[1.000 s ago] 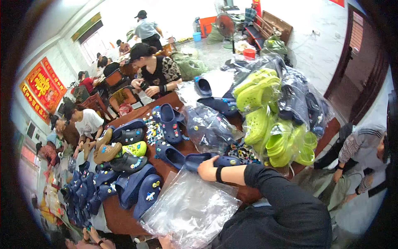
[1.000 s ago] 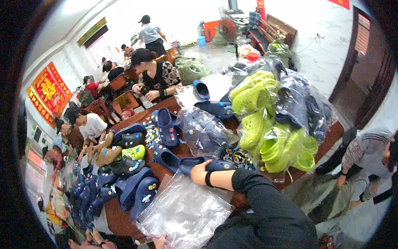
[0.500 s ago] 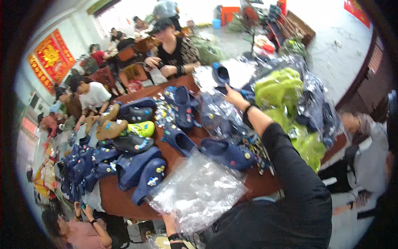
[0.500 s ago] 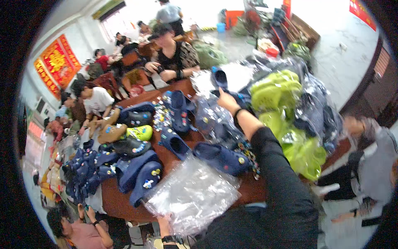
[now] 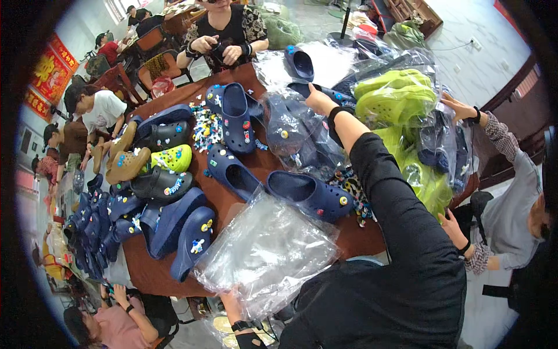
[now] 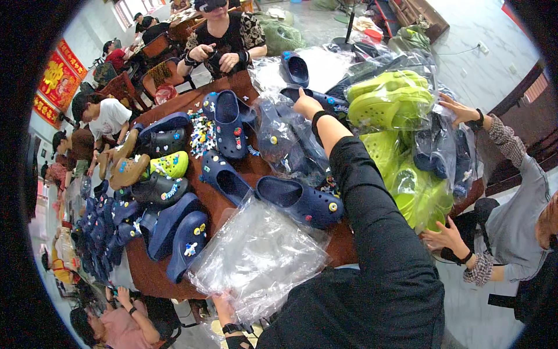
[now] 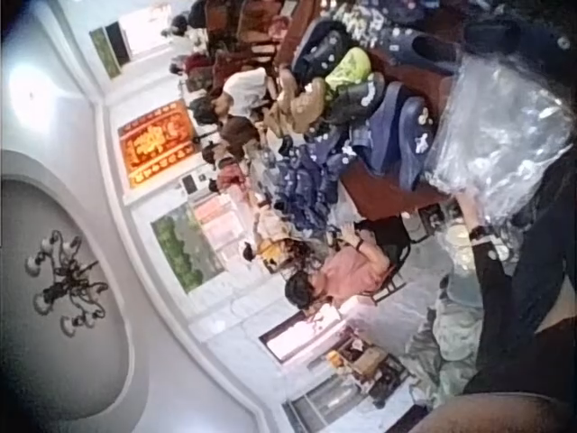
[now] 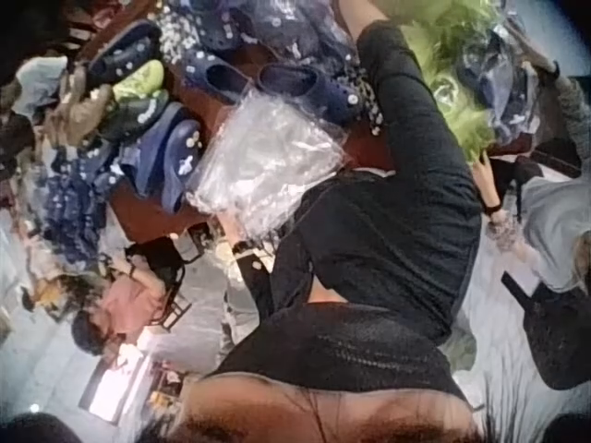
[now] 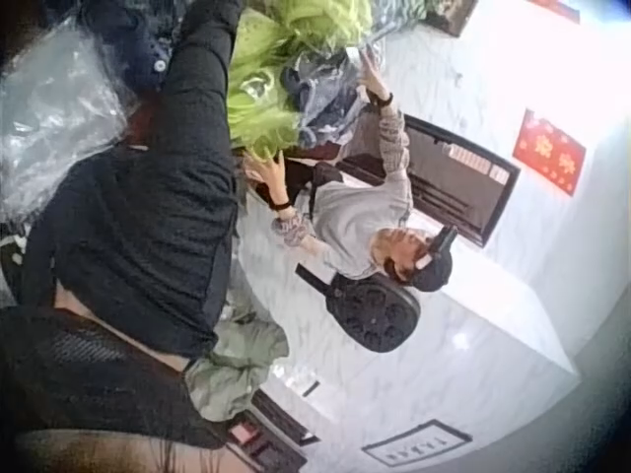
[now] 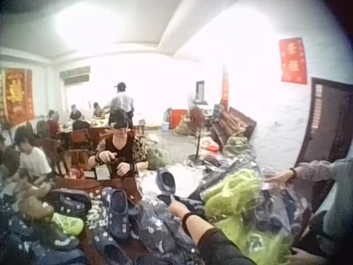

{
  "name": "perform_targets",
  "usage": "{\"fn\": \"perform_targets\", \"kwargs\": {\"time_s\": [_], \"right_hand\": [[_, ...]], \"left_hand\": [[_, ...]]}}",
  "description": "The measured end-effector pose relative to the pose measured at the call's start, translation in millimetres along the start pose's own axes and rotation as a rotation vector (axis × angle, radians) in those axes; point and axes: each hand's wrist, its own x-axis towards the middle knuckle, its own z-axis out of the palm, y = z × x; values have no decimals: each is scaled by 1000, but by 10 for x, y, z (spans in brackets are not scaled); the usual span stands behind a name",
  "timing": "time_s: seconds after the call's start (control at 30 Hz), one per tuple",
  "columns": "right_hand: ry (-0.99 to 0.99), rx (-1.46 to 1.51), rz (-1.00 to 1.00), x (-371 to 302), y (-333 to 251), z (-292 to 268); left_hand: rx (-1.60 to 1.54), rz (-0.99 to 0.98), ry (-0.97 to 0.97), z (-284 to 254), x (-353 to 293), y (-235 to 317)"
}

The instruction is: The recorder picks up plastic bags and uses them to pack blue clog-style shoes.

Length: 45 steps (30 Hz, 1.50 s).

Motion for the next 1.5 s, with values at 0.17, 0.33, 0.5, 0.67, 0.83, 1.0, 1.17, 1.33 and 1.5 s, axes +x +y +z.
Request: {"fn": "perform_targets", "kwargs": {"time_s": [0.17,0.33,0.5,0.67,0.83,1.0,1.17,1.33,1.5], "right_hand": [[37,57,190,294,300,-280],[37,81,140,119,216,-273],[105,-104,-176,-301,116,-205],[379,-274,-351,-544,203,-42],[409,-298,-164,-347,340,102],[733,-536,-358,1,501,140],[616,-631,-460,-39,471,202],[506,-694,-501,-391,539,-61],[308,-741,-651,-639,683,-247]], "left_hand": [[34,71,-143,172,25,102],[-38,-43,-108,138,24,118],[-100,26,-74,280,-90,203],[-87,128,-120,350,-163,261],[-47,68,-136,19,202,-143],[-98,115,-138,85,132,-110],[-168,60,-72,-28,126,-181],[-49,106,-113,-151,372,-402],[-125,104,-122,19,217,-138]]}}
